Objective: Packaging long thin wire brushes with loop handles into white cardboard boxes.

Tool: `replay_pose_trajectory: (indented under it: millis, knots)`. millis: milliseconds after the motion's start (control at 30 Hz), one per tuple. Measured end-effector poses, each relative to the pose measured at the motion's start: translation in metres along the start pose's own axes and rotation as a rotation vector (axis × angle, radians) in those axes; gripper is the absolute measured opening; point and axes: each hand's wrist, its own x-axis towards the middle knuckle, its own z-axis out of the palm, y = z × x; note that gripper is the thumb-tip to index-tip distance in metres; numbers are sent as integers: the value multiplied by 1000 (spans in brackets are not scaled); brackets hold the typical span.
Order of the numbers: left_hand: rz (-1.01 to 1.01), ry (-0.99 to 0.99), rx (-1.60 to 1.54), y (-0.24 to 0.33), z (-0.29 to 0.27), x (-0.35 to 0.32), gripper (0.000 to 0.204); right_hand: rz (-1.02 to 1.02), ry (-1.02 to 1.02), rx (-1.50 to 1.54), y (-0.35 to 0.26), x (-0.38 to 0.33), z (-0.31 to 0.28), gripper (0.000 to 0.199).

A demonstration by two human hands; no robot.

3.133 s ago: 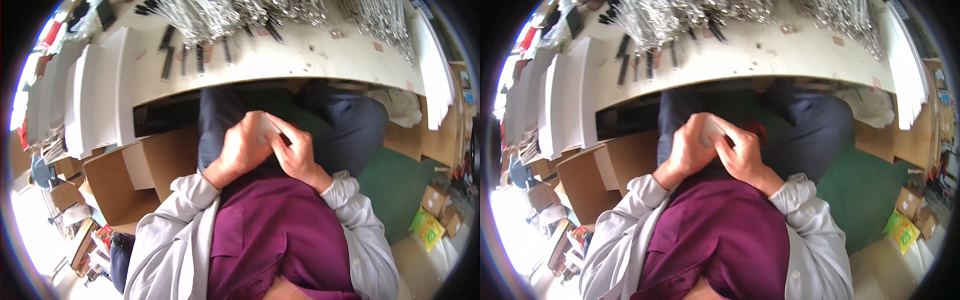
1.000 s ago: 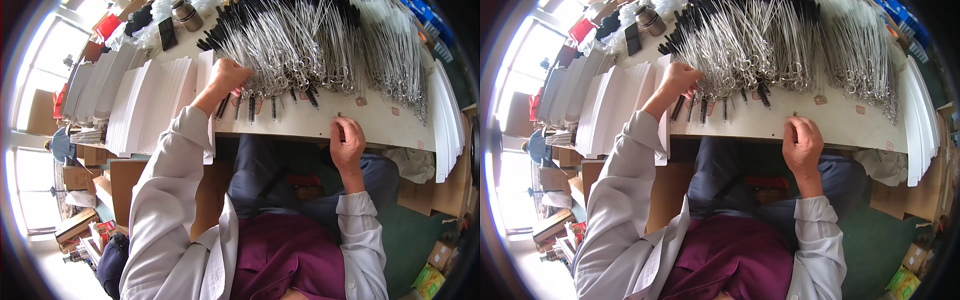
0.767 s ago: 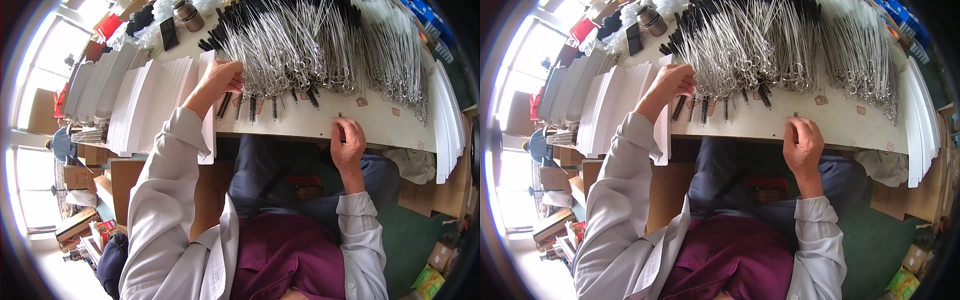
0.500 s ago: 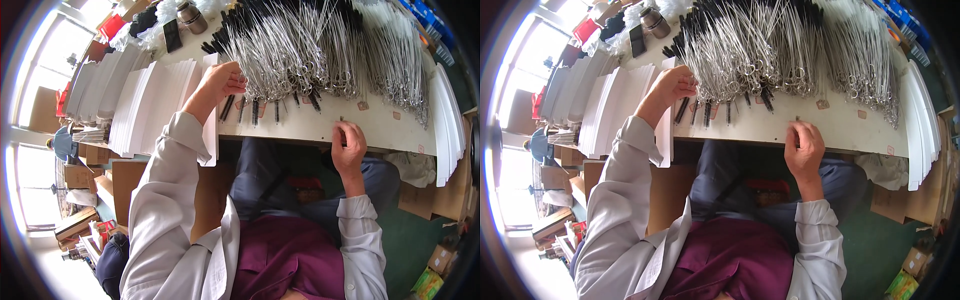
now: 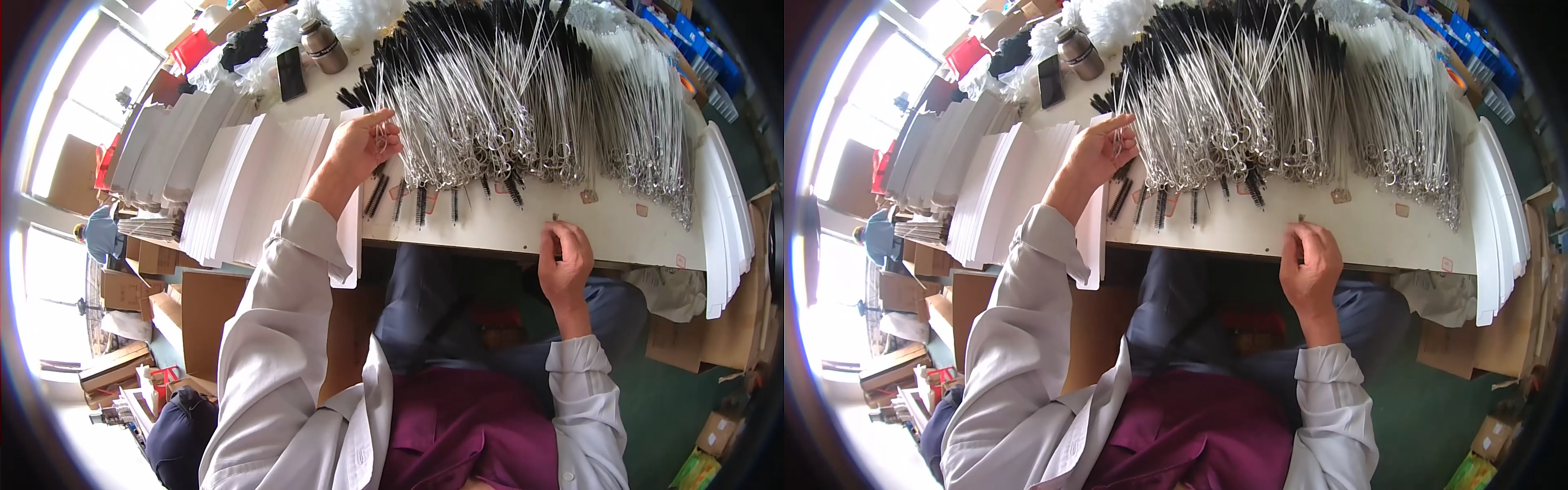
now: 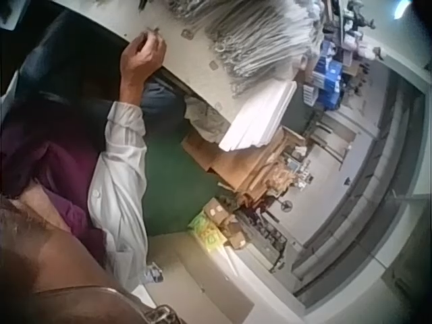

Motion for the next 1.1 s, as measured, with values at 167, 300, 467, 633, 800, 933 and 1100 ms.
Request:
replay_pose_trajectory:
  millis: [167, 300, 467, 633, 800, 933, 1100]
  knots:
    - [78, -30, 152, 14, 6, -18, 22, 29, -14, 35, 0, -1, 0, 9]
    - [173, 34, 303, 22, 23, -33, 24, 118, -51, 109, -4, 1, -4, 9]
    - [412, 109, 513, 18, 20, -29, 26, 11, -63, 154, -29, 11, 0, 10]
    - [558, 175, 484, 41, 17, -22, 26, -33, -160, 231, -48, 18, 9, 14]
    - [613, 99, 470, 48, 38, -50, 28, -2, -216, 267, -66, 26, 5, 14]
    - [456, -268, 599, 22, 66, -108, 30, 296, -275, 601, -78, 26, -4, 26]
    - [-8, -673, 502, -23, 88, -149, 29, 598, -300, 1107, -79, 54, -27, 52]
